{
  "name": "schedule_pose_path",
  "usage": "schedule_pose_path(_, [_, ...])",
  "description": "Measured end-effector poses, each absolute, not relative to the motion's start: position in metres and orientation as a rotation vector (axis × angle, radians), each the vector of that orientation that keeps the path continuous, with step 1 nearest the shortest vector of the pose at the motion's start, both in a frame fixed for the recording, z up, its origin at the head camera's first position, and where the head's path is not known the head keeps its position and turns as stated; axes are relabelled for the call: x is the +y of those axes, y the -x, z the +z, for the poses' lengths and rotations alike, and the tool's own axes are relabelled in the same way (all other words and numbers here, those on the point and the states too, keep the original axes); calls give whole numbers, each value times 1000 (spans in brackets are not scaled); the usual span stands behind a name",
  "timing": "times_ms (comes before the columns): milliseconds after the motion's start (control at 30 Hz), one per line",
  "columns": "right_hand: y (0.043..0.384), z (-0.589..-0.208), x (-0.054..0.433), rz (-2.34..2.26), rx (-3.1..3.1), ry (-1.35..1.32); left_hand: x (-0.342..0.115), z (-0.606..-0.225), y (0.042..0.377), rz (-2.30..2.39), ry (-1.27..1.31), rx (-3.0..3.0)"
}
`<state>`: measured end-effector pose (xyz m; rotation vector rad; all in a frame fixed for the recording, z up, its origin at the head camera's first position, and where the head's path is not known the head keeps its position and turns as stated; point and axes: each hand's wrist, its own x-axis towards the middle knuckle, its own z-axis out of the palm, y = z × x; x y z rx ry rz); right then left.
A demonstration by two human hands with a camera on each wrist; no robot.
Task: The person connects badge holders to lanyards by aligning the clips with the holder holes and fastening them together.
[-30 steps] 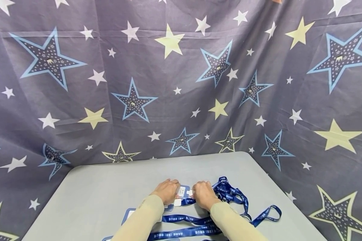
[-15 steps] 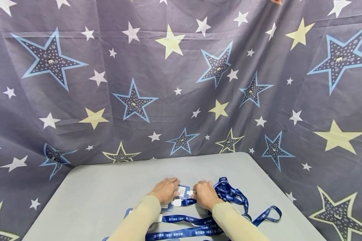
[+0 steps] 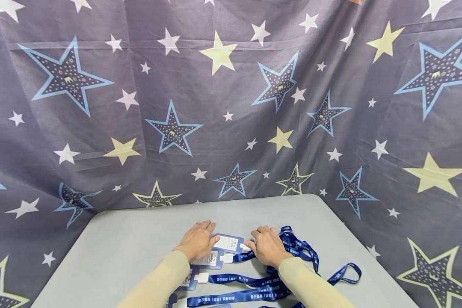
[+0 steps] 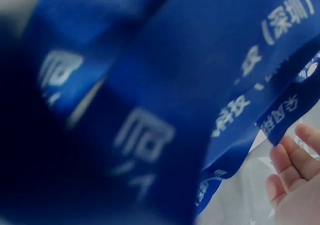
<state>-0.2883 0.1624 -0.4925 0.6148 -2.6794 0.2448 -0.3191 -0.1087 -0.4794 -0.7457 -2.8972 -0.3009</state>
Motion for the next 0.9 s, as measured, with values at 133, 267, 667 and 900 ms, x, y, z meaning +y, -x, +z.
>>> schedule_pose_path(133, [287,-491,171,236,-2692,-607,-119,-478,315,-272,711,-2883])
schedule_pose_path(267, [286,-488,180,232,-2699,-593,-129,-475,310,-260,677,-2874])
schedule_pose_path(667, [280,-483,205,215,-2670,-643,-166,-461,290,-306,564,-2869])
schedule_pose_path(900, [277,-483,226,231,-2649,-620,-194,-466,277,-311,486,-2879])
